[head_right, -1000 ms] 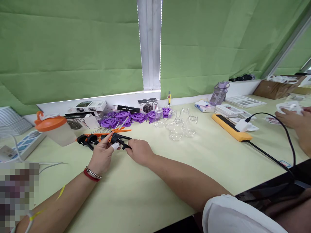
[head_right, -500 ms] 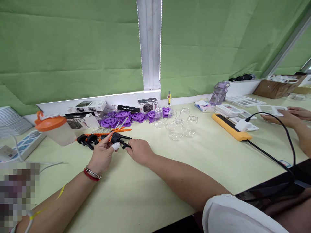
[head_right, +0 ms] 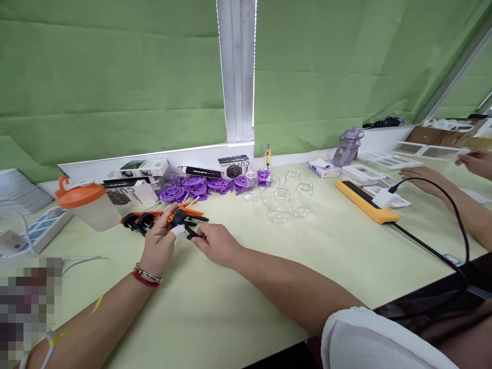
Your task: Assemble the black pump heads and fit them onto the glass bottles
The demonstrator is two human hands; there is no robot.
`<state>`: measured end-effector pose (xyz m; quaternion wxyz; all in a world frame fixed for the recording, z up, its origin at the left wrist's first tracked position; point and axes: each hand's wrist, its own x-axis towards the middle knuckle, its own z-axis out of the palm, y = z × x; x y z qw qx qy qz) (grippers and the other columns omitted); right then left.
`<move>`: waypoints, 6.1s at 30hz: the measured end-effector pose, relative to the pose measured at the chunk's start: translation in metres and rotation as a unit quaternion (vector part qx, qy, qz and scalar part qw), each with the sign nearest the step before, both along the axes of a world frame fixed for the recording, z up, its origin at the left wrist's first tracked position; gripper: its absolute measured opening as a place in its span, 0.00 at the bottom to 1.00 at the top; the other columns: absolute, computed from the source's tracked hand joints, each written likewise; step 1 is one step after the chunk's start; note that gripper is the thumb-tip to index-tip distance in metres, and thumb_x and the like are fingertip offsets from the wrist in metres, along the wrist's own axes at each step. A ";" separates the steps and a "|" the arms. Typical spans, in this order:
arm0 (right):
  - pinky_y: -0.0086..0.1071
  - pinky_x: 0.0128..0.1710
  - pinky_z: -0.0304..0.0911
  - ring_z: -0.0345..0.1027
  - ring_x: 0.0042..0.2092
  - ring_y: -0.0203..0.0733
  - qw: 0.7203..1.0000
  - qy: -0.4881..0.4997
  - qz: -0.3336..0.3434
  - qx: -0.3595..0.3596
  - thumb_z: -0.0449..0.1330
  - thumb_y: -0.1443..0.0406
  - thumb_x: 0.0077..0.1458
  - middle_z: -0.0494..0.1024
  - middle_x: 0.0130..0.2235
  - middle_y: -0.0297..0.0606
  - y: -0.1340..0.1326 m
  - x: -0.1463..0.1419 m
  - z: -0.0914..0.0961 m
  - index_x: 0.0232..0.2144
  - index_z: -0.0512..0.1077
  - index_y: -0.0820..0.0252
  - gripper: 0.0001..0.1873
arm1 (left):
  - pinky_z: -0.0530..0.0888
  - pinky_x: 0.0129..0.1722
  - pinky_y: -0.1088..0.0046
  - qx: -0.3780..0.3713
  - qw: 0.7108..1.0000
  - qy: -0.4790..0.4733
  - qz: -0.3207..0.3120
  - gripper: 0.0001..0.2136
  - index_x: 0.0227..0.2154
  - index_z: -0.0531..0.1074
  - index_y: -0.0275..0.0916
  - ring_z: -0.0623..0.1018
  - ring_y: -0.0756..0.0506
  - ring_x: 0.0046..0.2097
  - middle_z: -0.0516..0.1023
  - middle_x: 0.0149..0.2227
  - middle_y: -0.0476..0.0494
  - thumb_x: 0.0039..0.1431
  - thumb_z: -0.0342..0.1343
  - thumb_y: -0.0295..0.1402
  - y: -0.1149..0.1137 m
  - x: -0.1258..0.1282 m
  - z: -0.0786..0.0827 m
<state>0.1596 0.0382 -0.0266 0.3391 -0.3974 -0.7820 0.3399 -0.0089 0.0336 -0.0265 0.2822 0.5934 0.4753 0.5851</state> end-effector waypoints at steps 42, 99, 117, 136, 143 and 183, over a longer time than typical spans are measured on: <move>0.31 0.30 0.59 0.65 0.26 0.33 0.863 0.298 0.152 -0.378 0.68 0.53 0.42 0.74 0.24 0.34 0.003 0.003 0.001 0.26 0.70 0.64 0.20 | 0.54 0.58 0.43 0.143 0.911 0.387 0.004 0.59 0.64 0.37 0.37 0.52 0.25 0.63 0.48 0.63 0.27 0.30 0.66 0.45 -0.012 0.007 0.003; 0.29 0.26 0.60 0.63 0.23 0.31 0.947 0.210 0.089 -0.227 0.65 0.64 0.44 0.73 0.24 0.33 0.039 0.022 0.005 0.32 0.74 0.65 0.11 | 0.67 0.18 0.74 -0.438 0.853 -0.101 -0.264 0.19 0.47 0.64 0.46 0.75 0.44 0.24 0.70 0.24 0.49 0.54 0.49 0.47 -0.015 -0.003 0.040; 0.32 0.37 0.65 0.68 0.32 0.36 0.956 0.210 0.153 -0.135 0.71 0.65 0.35 0.74 0.29 0.33 0.021 0.006 0.016 0.23 0.76 0.62 0.09 | 0.65 0.18 0.75 -0.438 0.851 -0.076 -0.280 0.22 0.42 0.65 0.40 0.73 0.46 0.24 0.71 0.28 0.47 0.48 0.53 0.49 -0.014 0.000 0.038; 0.31 0.33 0.64 0.67 0.29 0.36 0.956 0.192 0.157 -0.157 0.72 0.61 0.32 0.74 0.26 0.32 0.021 0.007 0.013 0.23 0.74 0.63 0.15 | 0.65 0.19 0.75 -0.429 0.857 -0.059 -0.278 0.18 0.40 0.64 0.42 0.73 0.46 0.26 0.70 0.30 0.48 0.48 0.53 0.47 -0.017 0.001 0.040; 0.30 0.33 0.65 0.66 0.29 0.34 0.953 0.205 0.153 -0.164 0.73 0.63 0.30 0.74 0.26 0.32 0.020 0.006 0.013 0.22 0.73 0.63 0.15 | 0.65 0.20 0.74 -0.424 0.858 -0.060 -0.283 0.19 0.40 0.64 0.42 0.73 0.46 0.26 0.70 0.29 0.48 0.48 0.53 0.47 -0.017 0.000 0.038; 0.29 0.31 0.62 0.62 0.28 0.31 0.940 0.216 0.178 -0.196 0.74 0.63 0.26 0.71 0.26 0.30 0.021 0.009 0.009 0.25 0.72 0.64 0.21 | 0.66 0.20 0.74 -0.442 0.850 -0.071 -0.278 0.23 0.42 0.67 0.41 0.74 0.46 0.26 0.73 0.30 0.46 0.47 0.55 0.50 -0.018 -0.001 0.040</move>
